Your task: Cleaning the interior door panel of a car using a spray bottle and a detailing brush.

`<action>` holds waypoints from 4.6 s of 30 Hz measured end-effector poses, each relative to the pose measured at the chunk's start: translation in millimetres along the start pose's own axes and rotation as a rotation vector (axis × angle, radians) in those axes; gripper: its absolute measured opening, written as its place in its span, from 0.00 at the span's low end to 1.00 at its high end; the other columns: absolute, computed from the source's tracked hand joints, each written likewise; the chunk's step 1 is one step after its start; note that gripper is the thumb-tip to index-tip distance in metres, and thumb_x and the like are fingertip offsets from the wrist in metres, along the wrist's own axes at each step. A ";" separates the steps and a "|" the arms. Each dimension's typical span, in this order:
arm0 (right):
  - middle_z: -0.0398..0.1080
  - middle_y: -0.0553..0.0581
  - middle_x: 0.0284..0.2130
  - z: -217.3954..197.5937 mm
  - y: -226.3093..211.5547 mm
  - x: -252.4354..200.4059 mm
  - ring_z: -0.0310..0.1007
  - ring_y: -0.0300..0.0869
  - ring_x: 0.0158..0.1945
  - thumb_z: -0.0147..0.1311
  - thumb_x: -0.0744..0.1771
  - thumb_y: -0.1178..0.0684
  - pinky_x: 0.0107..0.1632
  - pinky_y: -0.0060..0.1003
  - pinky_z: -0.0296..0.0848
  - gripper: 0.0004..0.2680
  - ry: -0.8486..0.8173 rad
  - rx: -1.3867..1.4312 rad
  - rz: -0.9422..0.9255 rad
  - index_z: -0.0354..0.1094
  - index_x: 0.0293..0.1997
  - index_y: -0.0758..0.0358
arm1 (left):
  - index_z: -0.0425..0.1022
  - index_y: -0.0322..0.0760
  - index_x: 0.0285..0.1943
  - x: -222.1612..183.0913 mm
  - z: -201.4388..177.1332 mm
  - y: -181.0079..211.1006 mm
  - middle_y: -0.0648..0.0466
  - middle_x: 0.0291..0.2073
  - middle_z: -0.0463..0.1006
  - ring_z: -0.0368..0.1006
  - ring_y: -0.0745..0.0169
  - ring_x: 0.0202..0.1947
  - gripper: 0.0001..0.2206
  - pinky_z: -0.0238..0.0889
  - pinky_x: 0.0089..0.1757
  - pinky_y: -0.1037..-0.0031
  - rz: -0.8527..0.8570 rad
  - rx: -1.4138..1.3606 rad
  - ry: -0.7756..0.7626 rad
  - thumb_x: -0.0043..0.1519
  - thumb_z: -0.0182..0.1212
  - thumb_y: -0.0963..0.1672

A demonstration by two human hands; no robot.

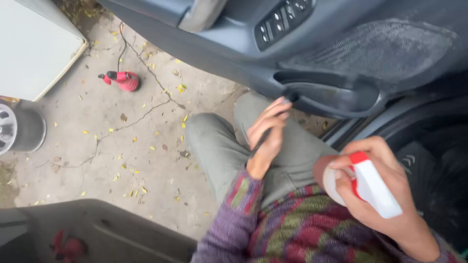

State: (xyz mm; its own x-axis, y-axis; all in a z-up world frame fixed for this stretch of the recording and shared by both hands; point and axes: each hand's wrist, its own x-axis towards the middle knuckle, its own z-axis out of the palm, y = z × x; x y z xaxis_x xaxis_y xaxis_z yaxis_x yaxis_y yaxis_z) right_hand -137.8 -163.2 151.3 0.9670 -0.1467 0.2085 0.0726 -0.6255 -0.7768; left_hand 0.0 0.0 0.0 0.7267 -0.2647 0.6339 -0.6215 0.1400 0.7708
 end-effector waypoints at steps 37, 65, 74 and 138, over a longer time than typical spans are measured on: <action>0.66 0.59 0.34 45.9 -120.3 117.6 0.70 0.52 0.40 0.61 0.59 0.58 0.32 0.47 0.71 0.07 0.025 -0.810 0.053 0.71 0.37 0.67 | 0.67 0.35 0.38 -34.4 -105.0 73.5 0.40 0.47 0.82 0.77 0.41 0.59 0.09 0.69 0.63 0.52 -0.197 -0.134 0.414 0.65 0.60 0.33; 0.68 0.59 0.32 101.0 -95.7 162.4 0.71 0.54 0.39 0.61 0.63 0.50 0.34 0.51 0.71 0.09 -0.238 -0.709 0.096 0.72 0.36 0.66 | 0.67 0.31 0.50 101.1 -106.3 17.6 0.41 0.53 0.80 0.76 0.55 0.60 0.07 0.71 0.64 0.66 -0.274 -0.305 0.367 0.71 0.56 0.32; 0.69 0.58 0.35 82.7 -9.9 102.3 0.72 0.51 0.37 0.57 0.57 0.64 0.41 0.43 0.72 0.08 -0.021 -0.298 -0.151 0.72 0.36 0.63 | 0.70 0.32 0.47 134.8 -68.1 -21.9 0.47 0.51 0.81 0.81 0.62 0.50 0.05 0.78 0.52 0.75 -0.343 -0.167 0.107 0.71 0.54 0.34; 0.69 0.59 0.31 102.9 43.0 92.1 0.74 0.44 0.35 0.56 0.57 0.65 0.47 0.42 0.82 0.04 -0.075 0.133 -0.208 0.67 0.27 0.66 | 0.71 0.32 0.47 126.6 -70.0 -70.0 0.52 0.49 0.80 0.79 0.64 0.52 0.02 0.75 0.55 0.77 -0.320 -0.226 0.302 0.72 0.60 0.37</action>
State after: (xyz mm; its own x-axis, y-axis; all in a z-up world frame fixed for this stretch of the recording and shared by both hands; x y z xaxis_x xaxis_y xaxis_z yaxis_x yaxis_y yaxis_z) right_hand -20.5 -124.7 76.0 0.9429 0.0348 0.3314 0.2987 -0.5292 -0.7942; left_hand 156.0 23.5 30.7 0.9439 -0.0450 0.3272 -0.2982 0.3093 0.9030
